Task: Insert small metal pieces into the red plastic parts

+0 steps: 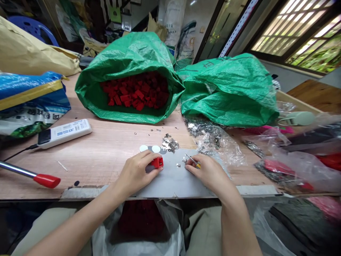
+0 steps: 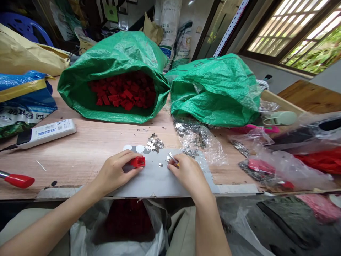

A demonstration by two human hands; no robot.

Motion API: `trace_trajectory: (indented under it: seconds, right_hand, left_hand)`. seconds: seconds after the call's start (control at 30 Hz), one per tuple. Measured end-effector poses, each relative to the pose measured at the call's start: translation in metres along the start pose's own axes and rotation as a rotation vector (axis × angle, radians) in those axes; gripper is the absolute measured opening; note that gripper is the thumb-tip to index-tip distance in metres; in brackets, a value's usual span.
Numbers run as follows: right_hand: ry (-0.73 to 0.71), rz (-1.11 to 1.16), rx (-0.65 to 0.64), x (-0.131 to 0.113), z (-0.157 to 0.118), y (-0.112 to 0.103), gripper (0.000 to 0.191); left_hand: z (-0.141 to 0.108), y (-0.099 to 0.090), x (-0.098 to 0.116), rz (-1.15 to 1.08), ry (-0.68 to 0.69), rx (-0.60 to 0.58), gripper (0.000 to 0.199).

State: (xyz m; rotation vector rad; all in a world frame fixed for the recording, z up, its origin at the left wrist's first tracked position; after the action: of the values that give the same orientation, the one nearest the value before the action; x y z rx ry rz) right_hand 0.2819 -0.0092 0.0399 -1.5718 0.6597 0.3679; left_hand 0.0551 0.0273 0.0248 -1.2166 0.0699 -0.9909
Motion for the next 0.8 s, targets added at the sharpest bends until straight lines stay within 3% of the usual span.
trace_trajectory:
  seconds: [0.17, 0.3, 0.4, 0.53, 0.7, 0.8]
  right_hand:
    - [0.005, -0.009, -0.008, -0.005, 0.001, 0.002, 0.010]
    - [-0.021, 0.284, -0.005, -0.009, 0.003, 0.005, 0.019]
    - [-0.054, 0.484, -0.018, -0.021, 0.007, 0.019, 0.024]
    - [-0.081, 0.528, 0.002, -0.039, 0.016, 0.041, 0.018]
    - [-0.322, 0.395, 0.087, -0.059, 0.019, 0.039, 0.009]
    - [-0.462, 0.306, 0.013, -0.061, 0.016, 0.037, 0.012]
  left_hand:
    - [0.001, 0.001, -0.005, -0.067, -0.068, 0.016, 0.027]
    - [0.000, 0.003, -0.016, -0.186, -0.194, 0.016, 0.024]
    - [0.001, 0.005, -0.019, -0.238, -0.212, -0.010, 0.022]
    - [0.003, 0.002, -0.016, -0.271, -0.195, -0.011, 0.020]
    - [0.004, 0.003, -0.022, -0.338, -0.304, -0.057, 0.023]
    - [0.003, 0.003, -0.025, -0.346, -0.326, -0.062, 0.023]
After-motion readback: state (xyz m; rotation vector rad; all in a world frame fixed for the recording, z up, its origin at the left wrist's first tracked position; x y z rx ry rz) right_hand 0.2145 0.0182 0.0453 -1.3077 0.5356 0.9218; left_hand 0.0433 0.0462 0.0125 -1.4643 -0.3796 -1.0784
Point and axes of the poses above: each hand's wrist, its own z-axis towards the middle knuckle, its own y-axis out of the palm, x = y × z, the point moved 6 cm from there along z, towards the middle knuckle, and after that the axes turned 15 degrees about z, right-handed, at the moved point
